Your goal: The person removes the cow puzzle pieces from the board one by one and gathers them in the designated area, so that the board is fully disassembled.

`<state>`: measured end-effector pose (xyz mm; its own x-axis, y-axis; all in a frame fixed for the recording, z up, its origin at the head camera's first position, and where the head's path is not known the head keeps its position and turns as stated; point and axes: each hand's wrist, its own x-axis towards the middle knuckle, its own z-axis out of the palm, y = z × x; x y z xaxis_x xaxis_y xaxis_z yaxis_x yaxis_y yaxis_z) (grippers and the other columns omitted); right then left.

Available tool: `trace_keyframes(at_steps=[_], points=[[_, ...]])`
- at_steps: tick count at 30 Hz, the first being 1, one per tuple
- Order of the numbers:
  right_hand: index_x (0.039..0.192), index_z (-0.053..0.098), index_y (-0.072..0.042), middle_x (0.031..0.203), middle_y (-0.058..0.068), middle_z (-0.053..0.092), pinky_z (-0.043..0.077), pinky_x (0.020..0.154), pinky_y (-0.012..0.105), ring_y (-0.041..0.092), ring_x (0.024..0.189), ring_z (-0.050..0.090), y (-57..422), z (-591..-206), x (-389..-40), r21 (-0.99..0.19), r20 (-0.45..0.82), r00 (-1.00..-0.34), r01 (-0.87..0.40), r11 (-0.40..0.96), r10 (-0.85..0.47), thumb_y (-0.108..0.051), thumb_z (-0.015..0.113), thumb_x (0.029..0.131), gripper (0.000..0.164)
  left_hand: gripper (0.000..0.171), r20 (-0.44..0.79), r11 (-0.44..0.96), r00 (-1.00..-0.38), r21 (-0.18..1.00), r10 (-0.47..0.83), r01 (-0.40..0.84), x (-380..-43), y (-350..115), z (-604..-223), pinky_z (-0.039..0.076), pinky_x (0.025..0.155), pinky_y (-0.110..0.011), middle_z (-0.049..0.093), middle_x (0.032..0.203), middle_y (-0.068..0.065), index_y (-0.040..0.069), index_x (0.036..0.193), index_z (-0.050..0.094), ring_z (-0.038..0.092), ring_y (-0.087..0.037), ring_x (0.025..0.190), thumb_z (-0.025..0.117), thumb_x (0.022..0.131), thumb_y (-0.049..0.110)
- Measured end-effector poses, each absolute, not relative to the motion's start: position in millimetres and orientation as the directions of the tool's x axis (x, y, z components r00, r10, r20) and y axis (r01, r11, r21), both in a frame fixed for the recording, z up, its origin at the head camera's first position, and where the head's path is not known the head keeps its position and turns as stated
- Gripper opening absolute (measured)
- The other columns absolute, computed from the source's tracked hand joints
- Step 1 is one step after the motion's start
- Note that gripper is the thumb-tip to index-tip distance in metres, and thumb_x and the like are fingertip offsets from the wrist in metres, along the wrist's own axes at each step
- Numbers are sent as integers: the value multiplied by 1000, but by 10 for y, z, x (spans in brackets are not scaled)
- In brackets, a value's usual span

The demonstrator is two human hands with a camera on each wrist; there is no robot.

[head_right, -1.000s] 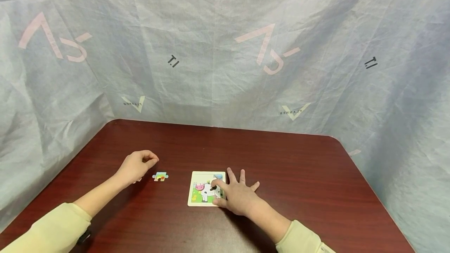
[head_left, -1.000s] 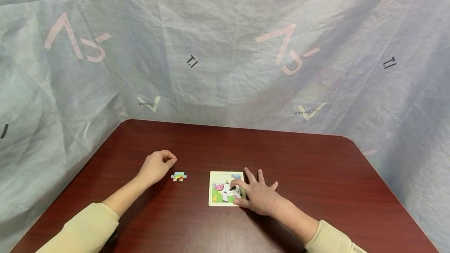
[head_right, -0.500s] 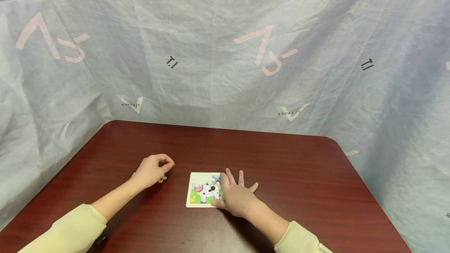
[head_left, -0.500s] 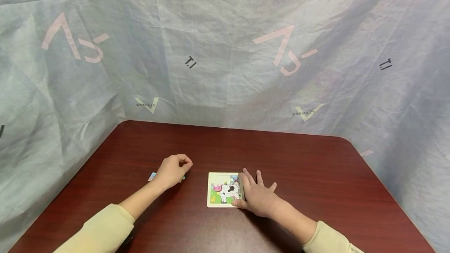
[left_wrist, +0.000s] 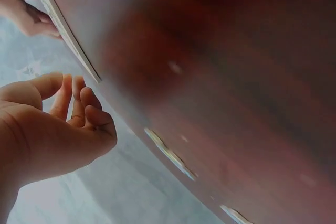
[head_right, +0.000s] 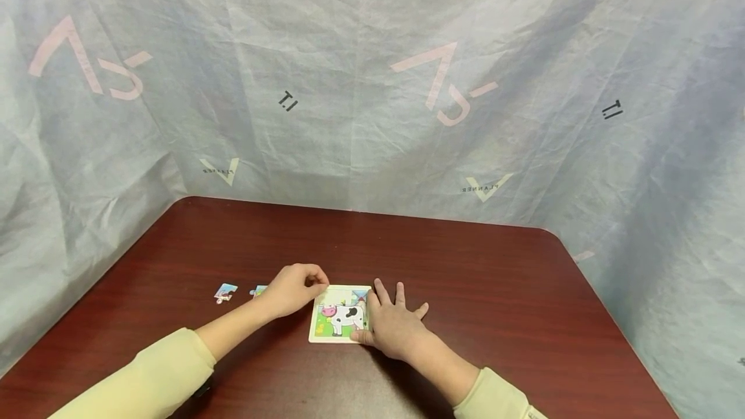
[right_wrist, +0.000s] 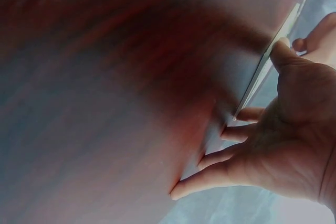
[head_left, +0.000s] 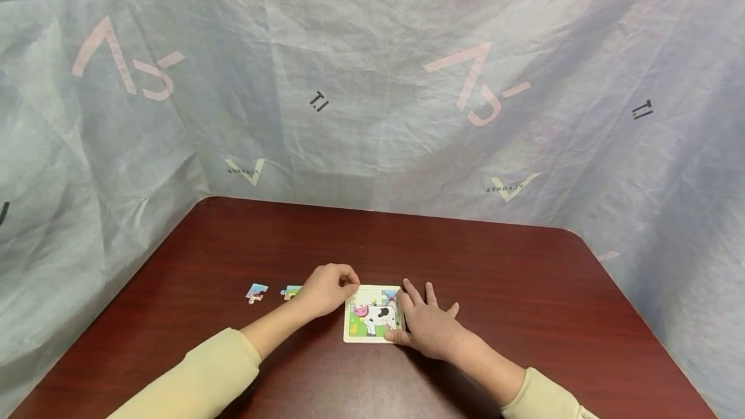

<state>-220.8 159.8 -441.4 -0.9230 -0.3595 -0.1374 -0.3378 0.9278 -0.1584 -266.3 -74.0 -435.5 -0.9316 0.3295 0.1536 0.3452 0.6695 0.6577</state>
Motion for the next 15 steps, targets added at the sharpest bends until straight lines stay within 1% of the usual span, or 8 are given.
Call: trace_keyframes(at_steps=[4, 8, 12, 15], points=[[151, 39, -8, 164, 14, 25, 27, 84, 88, 54, 144, 24, 1597, -4411, -2210, -167, -138, -923, -337, 927, -360, -64, 62, 90, 86, 7, 137, 645, -915, 670, 380, 368, -2696, -610, -4380, 44, 63, -27, 59, 72, 6, 12, 85, 71, 51, -9, 67, 73, 90, 7], [150, 40, -8, 163, 15, 26, 27, 84, 88, 54, 143, 25, 1601, -4414, -2211, -160, -135, -923, -339, 927, -361, -64, 62, 89, 86, 7, 111, 623, -909, 695, 403, 361, -2717, -502, -4394, 47, 64, -26, 60, 73, 4, 7, 86, 72, 53, -9, 69, 79, 86, 5], [150, 40, -8, 163, 15, 27, 28, 83, 88, 55, 143, 26, 1603, -4418, -2214, -150, -131, -923, -343, 927, -362, -65, 62, 89, 86, 13, 82, 631, -915, 700, 395, 335, -2729, -411, -4403, 49, 68, -28, 62, 80, 2, 6, 87, 73, 54, -10, 73, 85, 81, 8], [150, 40, -8, 163, 15, 27, 28, 83, 88, 55, 143, 26, 1602, -4415, -2216, -149, -127, -923, -344, 927, -363, -64, 62, 89, 86, 17, 52, 651, -931, 700, 361, 292, -2735, -353, -4398, 49, 70, -30, 65, 83, 2, 7, 86, 75, 55, -11, 76, 88, 77, 12]])
